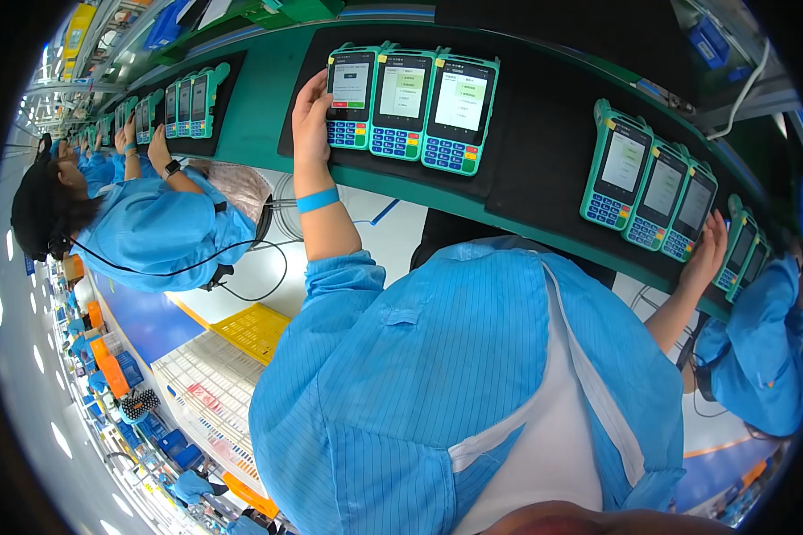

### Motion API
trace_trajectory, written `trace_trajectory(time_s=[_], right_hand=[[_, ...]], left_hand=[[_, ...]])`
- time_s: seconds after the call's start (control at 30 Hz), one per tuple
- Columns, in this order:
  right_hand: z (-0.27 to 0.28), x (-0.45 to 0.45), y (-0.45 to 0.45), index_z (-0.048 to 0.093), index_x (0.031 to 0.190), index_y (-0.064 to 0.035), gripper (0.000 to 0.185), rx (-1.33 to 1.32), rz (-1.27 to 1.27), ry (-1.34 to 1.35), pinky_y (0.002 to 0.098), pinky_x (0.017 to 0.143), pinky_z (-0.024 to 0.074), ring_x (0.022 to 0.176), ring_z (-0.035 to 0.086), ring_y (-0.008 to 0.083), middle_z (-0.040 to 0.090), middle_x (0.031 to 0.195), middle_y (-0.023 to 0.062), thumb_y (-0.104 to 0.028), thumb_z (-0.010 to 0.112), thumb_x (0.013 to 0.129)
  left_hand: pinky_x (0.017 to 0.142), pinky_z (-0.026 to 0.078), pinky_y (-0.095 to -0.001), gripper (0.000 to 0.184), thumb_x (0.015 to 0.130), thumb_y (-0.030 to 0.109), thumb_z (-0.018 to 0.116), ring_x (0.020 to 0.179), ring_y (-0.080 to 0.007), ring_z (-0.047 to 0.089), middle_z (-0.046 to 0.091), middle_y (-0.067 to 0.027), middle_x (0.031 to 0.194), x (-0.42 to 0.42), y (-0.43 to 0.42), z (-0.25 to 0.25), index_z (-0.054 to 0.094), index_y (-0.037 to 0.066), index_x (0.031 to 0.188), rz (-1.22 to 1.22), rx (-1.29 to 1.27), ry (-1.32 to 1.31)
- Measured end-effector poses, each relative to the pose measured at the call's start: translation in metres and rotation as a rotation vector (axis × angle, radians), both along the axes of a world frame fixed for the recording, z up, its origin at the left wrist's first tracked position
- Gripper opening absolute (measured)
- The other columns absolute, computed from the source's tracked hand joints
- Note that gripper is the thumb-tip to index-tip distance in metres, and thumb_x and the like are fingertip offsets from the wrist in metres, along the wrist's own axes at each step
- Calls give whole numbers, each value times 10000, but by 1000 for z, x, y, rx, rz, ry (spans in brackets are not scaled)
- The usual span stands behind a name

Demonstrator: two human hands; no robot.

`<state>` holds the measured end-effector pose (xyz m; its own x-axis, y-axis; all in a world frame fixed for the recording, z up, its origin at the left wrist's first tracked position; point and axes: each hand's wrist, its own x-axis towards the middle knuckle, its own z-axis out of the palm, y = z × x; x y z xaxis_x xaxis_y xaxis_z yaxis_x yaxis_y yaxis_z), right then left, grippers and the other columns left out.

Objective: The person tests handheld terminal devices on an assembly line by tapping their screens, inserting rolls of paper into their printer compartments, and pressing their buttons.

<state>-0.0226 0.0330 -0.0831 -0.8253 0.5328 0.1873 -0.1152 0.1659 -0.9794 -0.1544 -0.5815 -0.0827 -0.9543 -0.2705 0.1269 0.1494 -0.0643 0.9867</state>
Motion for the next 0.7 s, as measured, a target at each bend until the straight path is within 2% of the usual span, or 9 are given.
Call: trace_trajectory(time_s=[0.2,0.3,0.4,0.57,0.7], right_hand=[[-1,0,1,440,1278,27,371,-2,7,-2,288,973,379,1106,513,187,542,1186,142,-75,448,921],[0,0,0,438,1278,30,372,-4,7,-3,288,975,377,1108,512,189,541,1188,145,-76,447,921],[2,0,-2,436,1278,32,374,-6,5,-7,288,978,376,1110,511,191,539,1191,147,-75,446,921],[1,0,-1,437,1278,32,374,-5,-2,-12,287,979,376,1112,511,190,538,1194,147,-73,446,919],[2,0,-3,441,1276,31,371,-1,-12,-14,287,980,376,1117,507,190,537,1194,145,-72,447,919]], left_hand=[[960,396,-305,488,779,-26,525,1125,-218,516,529,-159,1234,0,-1,1,462,-39,1263,-39,-44,-13],[980,373,-302,512,767,17,563,1155,-224,488,520,-158,1243,1,4,5,460,-41,1265,-70,-66,-9],[963,402,-321,543,739,-62,574,1144,-236,507,499,-162,1256,4,11,10,437,-44,1264,-55,-219,14],[998,358,-330,516,784,34,554,1172,-238,474,494,-162,1258,4,10,16,434,-22,1283,-28,-112,-51],[1016,333,-338,505,799,65,532,1184,-240,457,495,-159,1260,4,9,16,436,-14,1288,-18,-148,-63]])
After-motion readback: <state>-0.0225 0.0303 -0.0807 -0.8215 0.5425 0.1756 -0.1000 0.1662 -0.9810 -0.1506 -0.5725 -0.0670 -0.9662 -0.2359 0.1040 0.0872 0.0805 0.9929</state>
